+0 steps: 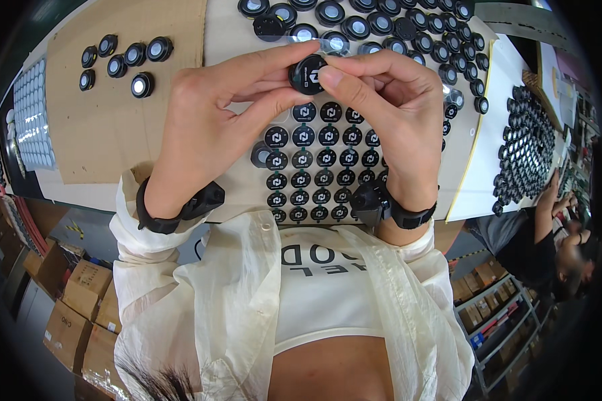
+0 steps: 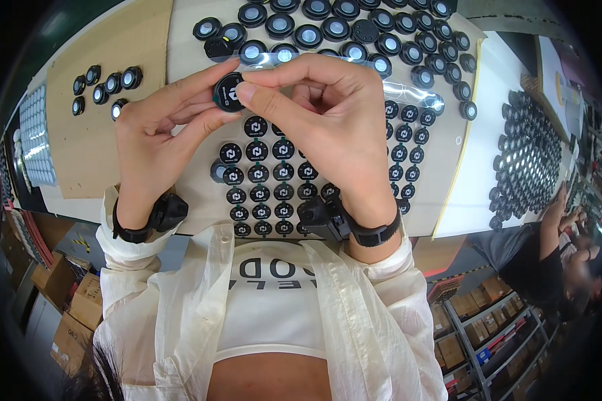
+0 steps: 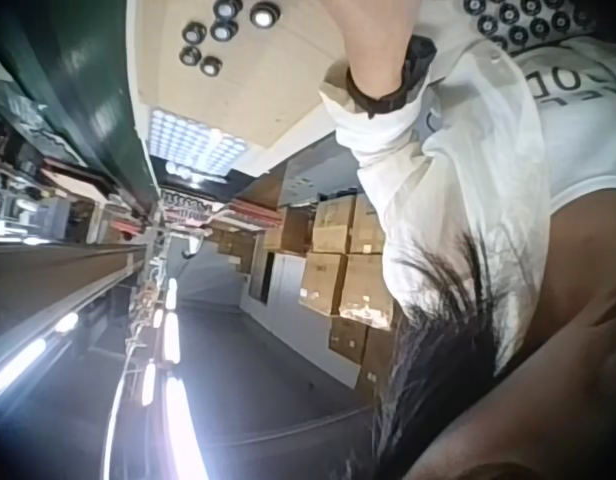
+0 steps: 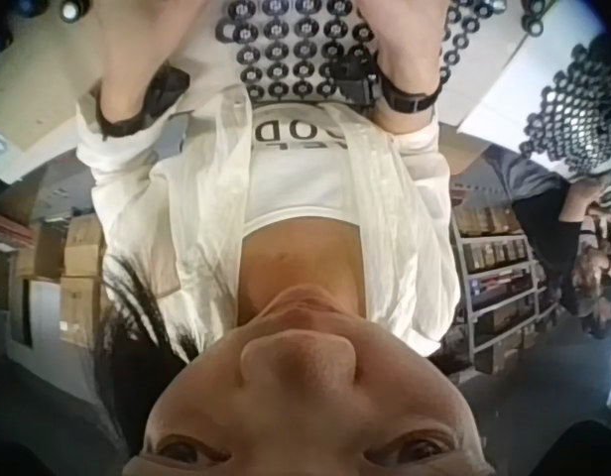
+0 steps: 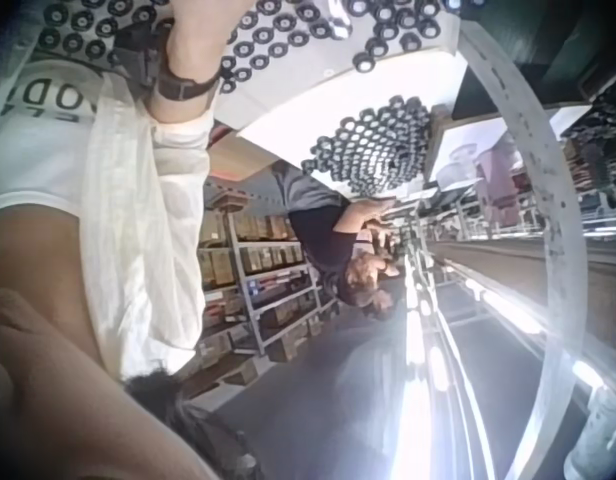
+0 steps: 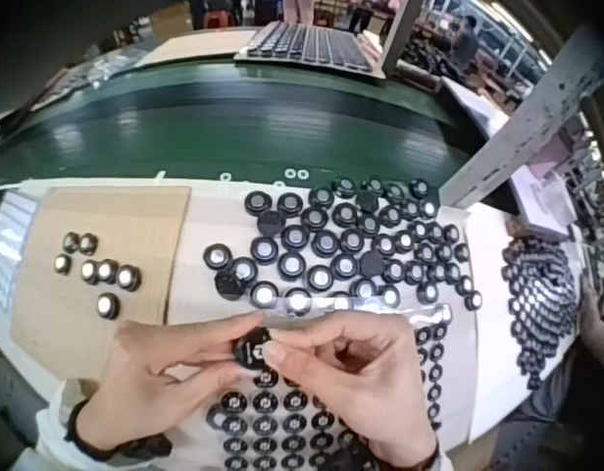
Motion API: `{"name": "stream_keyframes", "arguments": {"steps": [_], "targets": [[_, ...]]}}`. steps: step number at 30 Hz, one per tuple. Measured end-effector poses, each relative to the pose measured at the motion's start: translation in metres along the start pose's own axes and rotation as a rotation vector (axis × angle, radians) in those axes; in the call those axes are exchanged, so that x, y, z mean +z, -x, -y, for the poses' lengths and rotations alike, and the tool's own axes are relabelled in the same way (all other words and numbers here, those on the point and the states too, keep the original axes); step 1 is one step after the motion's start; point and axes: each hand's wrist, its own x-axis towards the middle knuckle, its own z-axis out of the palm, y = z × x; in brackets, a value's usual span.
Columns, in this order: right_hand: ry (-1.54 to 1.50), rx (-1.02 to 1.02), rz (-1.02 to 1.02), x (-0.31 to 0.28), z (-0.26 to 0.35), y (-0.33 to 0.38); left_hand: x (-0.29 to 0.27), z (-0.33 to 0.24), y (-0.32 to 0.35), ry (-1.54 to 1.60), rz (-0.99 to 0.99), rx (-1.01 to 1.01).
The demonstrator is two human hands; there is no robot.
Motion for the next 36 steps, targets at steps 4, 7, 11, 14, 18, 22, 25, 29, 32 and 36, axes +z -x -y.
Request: {"name": "stream_keyframes", "arguments": {"steps": [4, 7, 11, 14, 18, 22, 25, 29, 32, 36], "targets": [[0.023, -0.027, 0.015, -0.001, -0.003, 0.000, 0.002, 0.003, 0.000, -0.007, -0.026, 0.024], [0.070, -0.053, -0.001, 0.003, -0.004, 0.000, 0.001, 0.004, 0.000, -0.004, -0.022, 0.014], [0.346, -0.273, -0.020, 0.008, 0.002, 0.000, -0.002, 0.011, -0.003, -0.028, -0.021, 0.040], [0.493, -0.457, 0.057, 0.011, 0.000, 0.001, -0.009, 0.005, -0.001, -0.029, -0.064, 0.044], [0.466, -0.441, 0.195, 0.008, -0.003, 0.003, -0.037, -0.016, 0.007, -0.382, -0.071, 0.057], [0.600, -0.268, 0.315, -0.008, 0.000, 0.005, -0.063, -0.009, 0.037, -0.795, -0.039, 0.013], [0.733, -0.265, 0.322, -0.003, 0.007, 0.010, -0.068, 0.006, 0.055, -0.971, -0.027, -0.080], [0.817, -0.231, 0.314, 0.006, 0.001, 0.013, -0.054, 0.001, 0.065, -0.861, -0.060, -0.079], [0.855, -0.251, 0.324, 0.010, -0.003, 0.011, -0.034, -0.005, 0.074, -0.670, 0.144, -0.055], [0.757, -0.225, 0.333, 0.007, -0.009, 0.007, -0.009, 0.002, 0.075, -0.522, 0.107, -0.095]]}}
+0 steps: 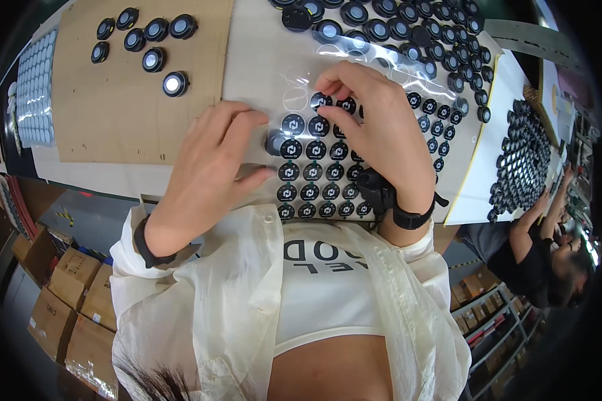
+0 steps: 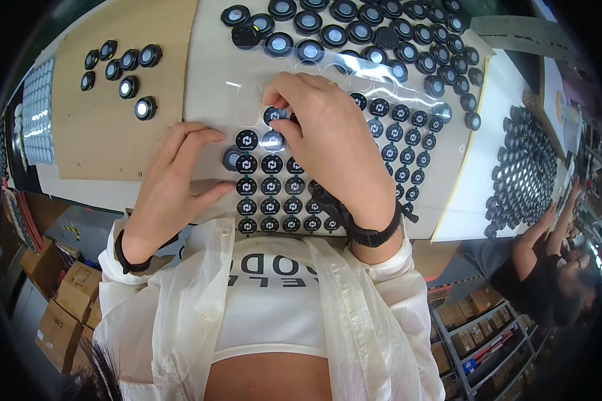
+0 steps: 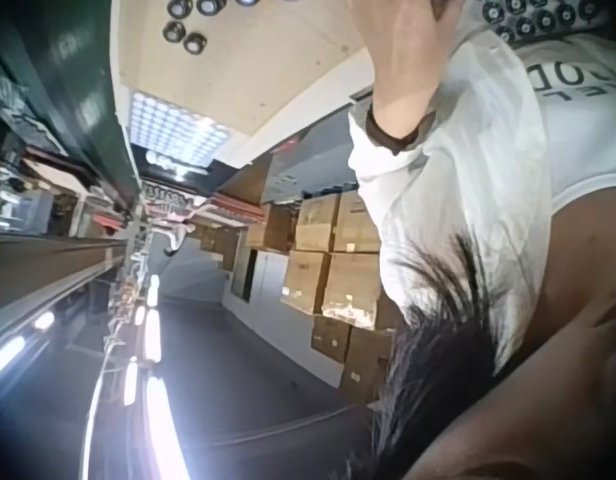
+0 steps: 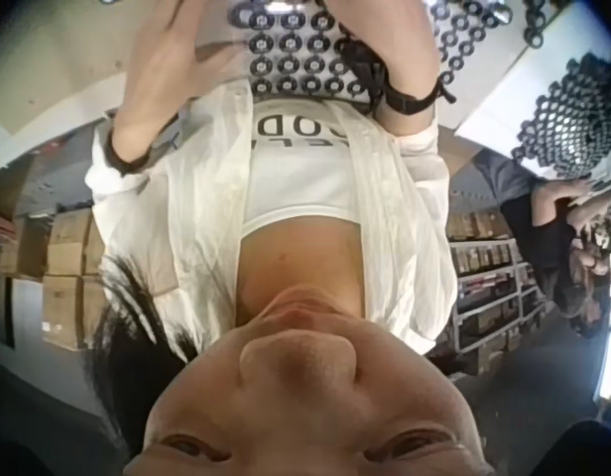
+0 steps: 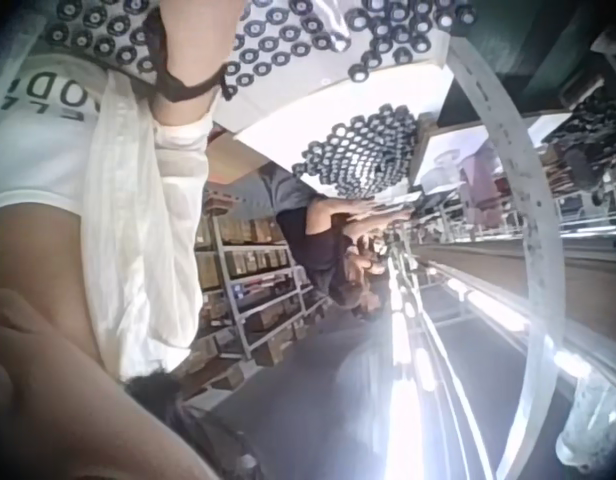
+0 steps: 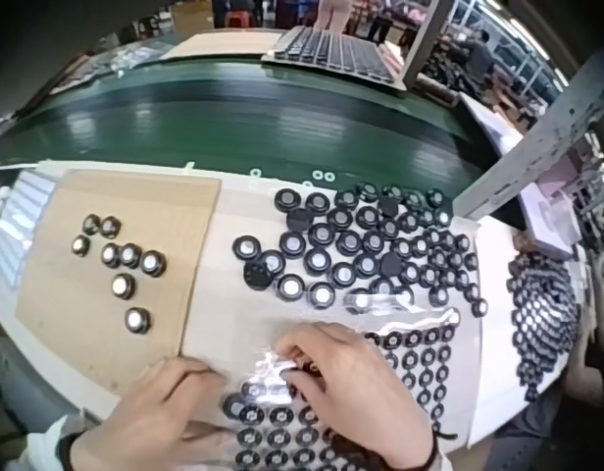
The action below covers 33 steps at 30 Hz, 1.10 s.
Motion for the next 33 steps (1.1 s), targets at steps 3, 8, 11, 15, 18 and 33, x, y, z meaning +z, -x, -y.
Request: {"name": "stream_keyframes", "arguments": {"steps": [3, 8, 11, 15, 18, 33], "targets": [[-0.035, 0.011, 0.013, -0.002, -0.001, -0.002, 0.008, 0.007, -0.003, 0.042, -0.061, -0.018], [-0.049, 0.013, 0.011, -0.003, -0.003, -0.003, -0.007, 0.020, -0.007, -0.076, -0.107, 0.059], [-0.062, 0.022, 0.015, -0.003, -0.002, -0.002, -0.020, 0.021, -0.012, -0.198, -0.134, 0.076], [-0.066, 0.016, 0.019, -0.004, -0.005, -0.002, -0.006, 0.013, -0.022, -0.032, -0.038, 0.065], [-0.097, 0.025, 0.030, -0.005, -0.008, -0.003, 0.003, 0.013, -0.021, 0.097, 0.000, 0.023], [0.161, 0.092, 0.033, 0.001, 0.007, -0.004, 0.011, 0.006, -0.051, -0.311, -0.036, 0.300]]}}
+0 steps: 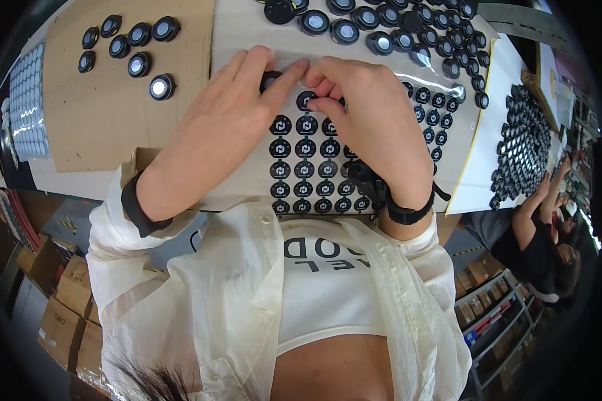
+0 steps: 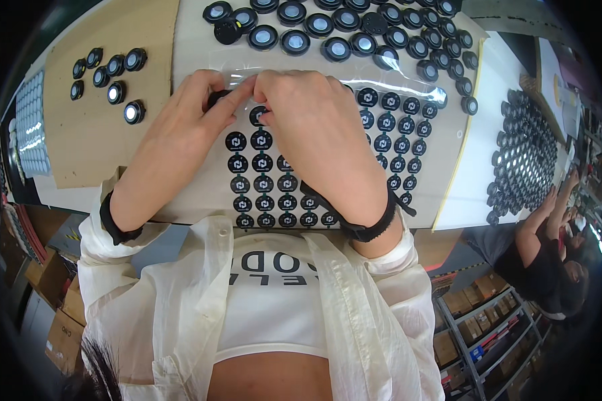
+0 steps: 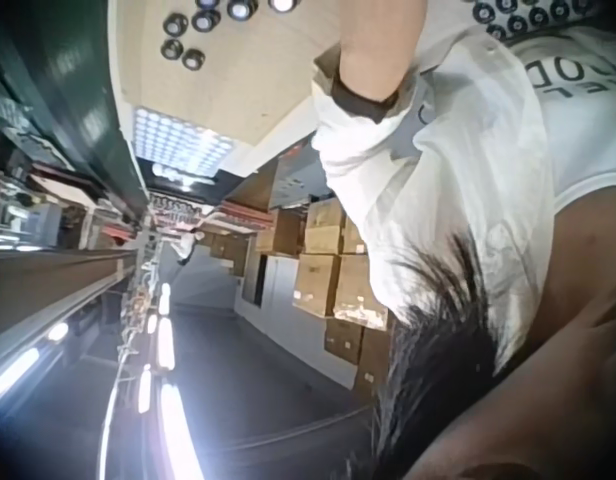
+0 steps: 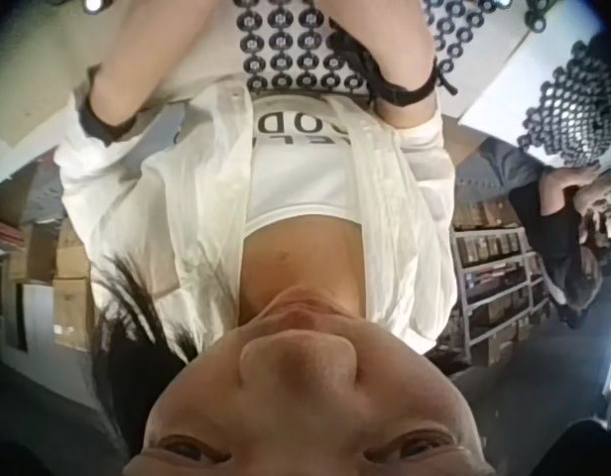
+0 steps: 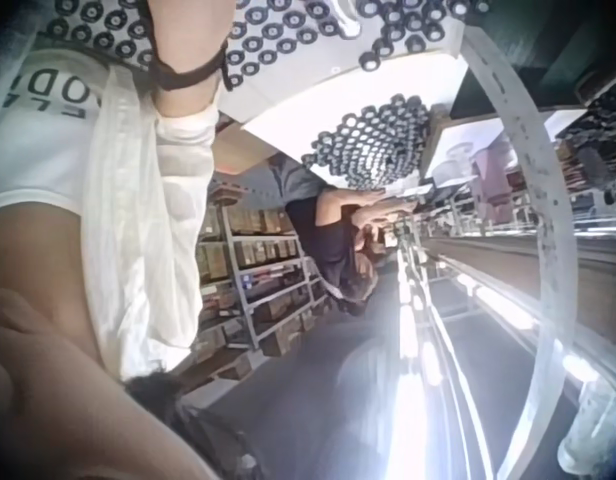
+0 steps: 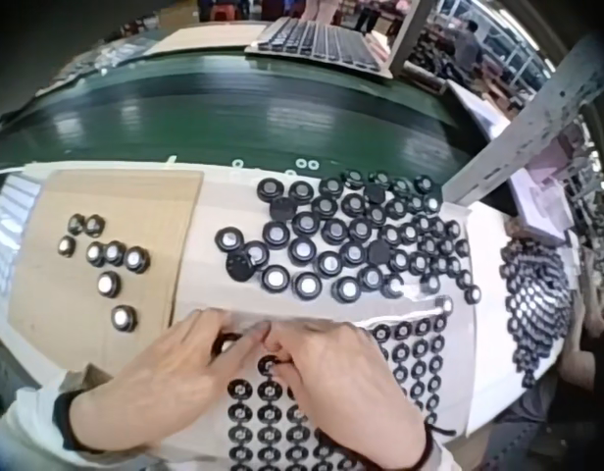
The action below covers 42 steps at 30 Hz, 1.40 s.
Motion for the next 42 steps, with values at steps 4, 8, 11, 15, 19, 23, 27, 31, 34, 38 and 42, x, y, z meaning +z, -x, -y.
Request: {"name": "stream_keyframes", "arguments": {"steps": [4, 8, 11, 15, 19, 23, 27, 31, 34, 38, 42], "targets": [[0.032, 0.022, 0.025, 0.003, 0.000, 0.002, 0.003, 0.001, 0.002, -0.033, 0.044, 0.006], [0.046, 0.052, 0.025, 0.006, 0.000, 0.002, 0.003, 0.000, 0.002, -0.024, 0.038, 0.003], [-0.029, 0.040, 0.015, 0.006, -0.005, 0.003, 0.005, -0.002, 0.000, 0.023, 0.011, -0.040], [-0.032, 0.019, 0.012, 0.005, -0.002, 0.003, 0.003, -0.003, 0.000, 0.038, 0.024, -0.050], [-0.161, -0.014, 0.088, -0.001, 0.007, 0.006, 0.005, -0.003, 0.001, 0.016, 0.021, -0.051], [-0.077, -0.027, -0.080, -0.005, 0.019, 0.015, 0.002, 0.002, 0.000, 0.057, 0.059, -0.046], [-0.269, -0.164, -0.099, -0.031, 0.001, 0.012, -0.004, 0.021, 0.000, 0.235, 0.066, -0.022], [-0.493, -0.036, -0.094, -0.034, -0.003, 0.021, -0.035, 0.033, -0.004, 0.669, 0.131, -0.149], [-0.714, 0.026, -0.125, -0.027, 0.000, 0.020, -0.037, 0.031, -0.002, 1.021, 0.084, -0.186], [-0.947, 0.005, -0.149, -0.023, -0.004, 0.019, -0.025, 0.020, -0.009, 1.362, 0.046, -0.210], [-1.159, 0.049, -0.145, -0.025, -0.002, 0.015, -0.017, 0.011, -0.016, 1.460, -0.034, -0.212]]}}
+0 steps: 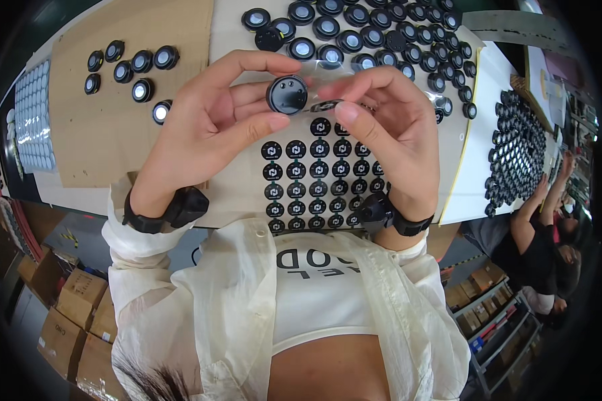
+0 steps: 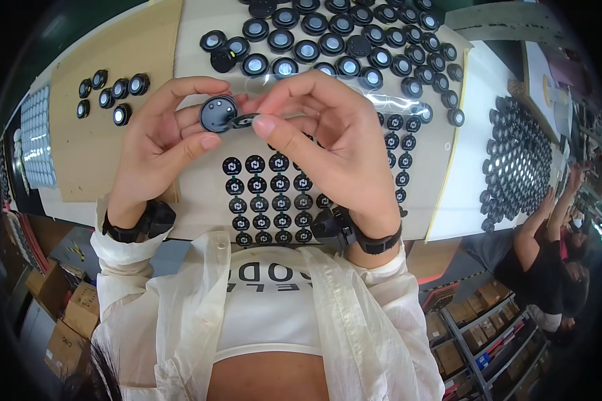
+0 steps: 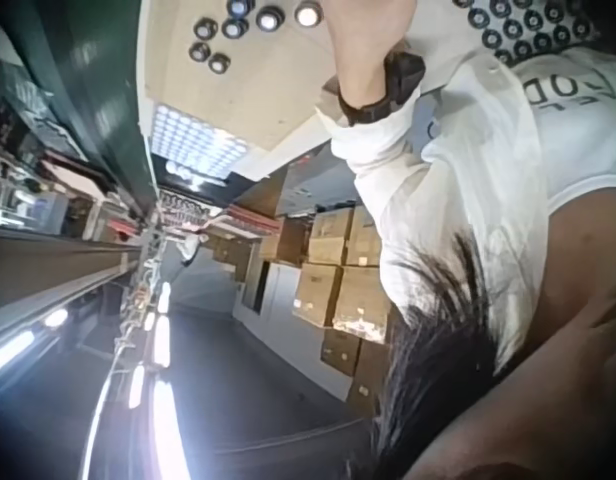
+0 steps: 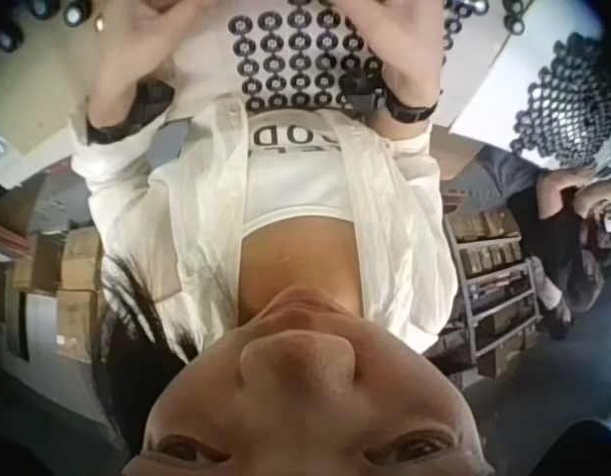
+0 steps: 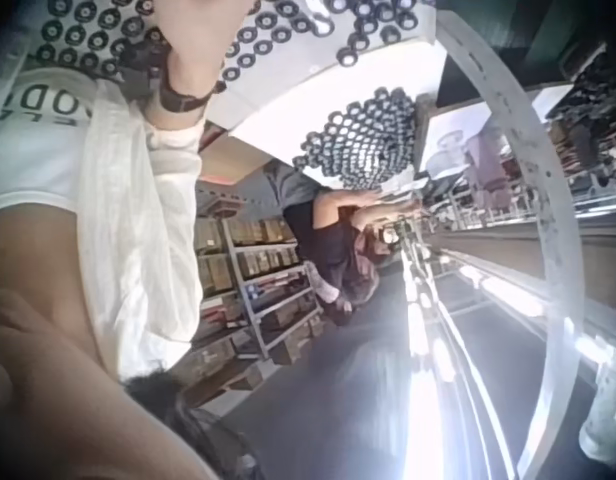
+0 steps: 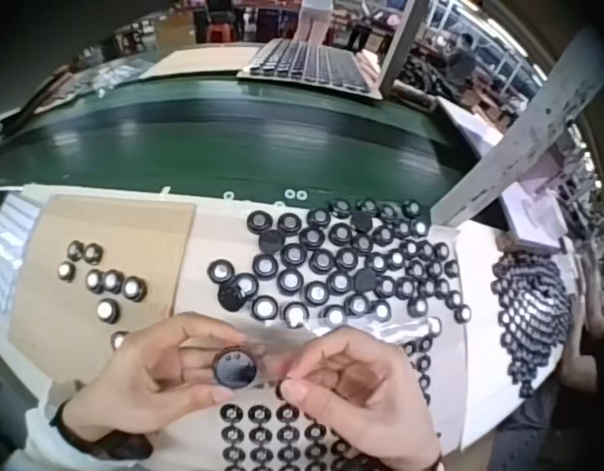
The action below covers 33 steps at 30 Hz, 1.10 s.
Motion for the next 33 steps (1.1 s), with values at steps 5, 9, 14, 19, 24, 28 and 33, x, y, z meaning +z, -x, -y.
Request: {"name": "stream_keyframes", "arguments": {"steps": [5, 9, 14, 19, 24, 28, 33], "targets": [[-0.012, -0.053, -0.010, -0.003, -0.004, -0.002, 0.005, 0.005, -0.006, -0.075, 0.030, 0.124], [-0.085, 0.018, 0.003, -0.002, 0.000, -0.002, 0.007, 0.008, -0.008, -0.103, -0.036, 0.125], [-0.012, -0.030, -0.073, 0.004, -0.005, -0.004, 0.009, 0.004, -0.008, -0.006, -0.048, 0.033], [0.098, -0.073, -0.079, 0.006, -0.006, -0.005, 0.010, 0.011, -0.010, -0.053, -0.064, 0.155], [0.140, -0.080, -0.138, 0.005, -0.010, -0.004, 0.015, 0.004, -0.008, -0.166, -0.136, 0.080], [0.145, -0.105, -0.170, 0.005, -0.011, -0.004, 0.017, 0.004, -0.007, -0.241, -0.134, 0.106], [0.163, -0.100, -0.172, 0.004, -0.011, -0.004, 0.019, 0.002, -0.007, -0.280, -0.138, 0.117]]}}
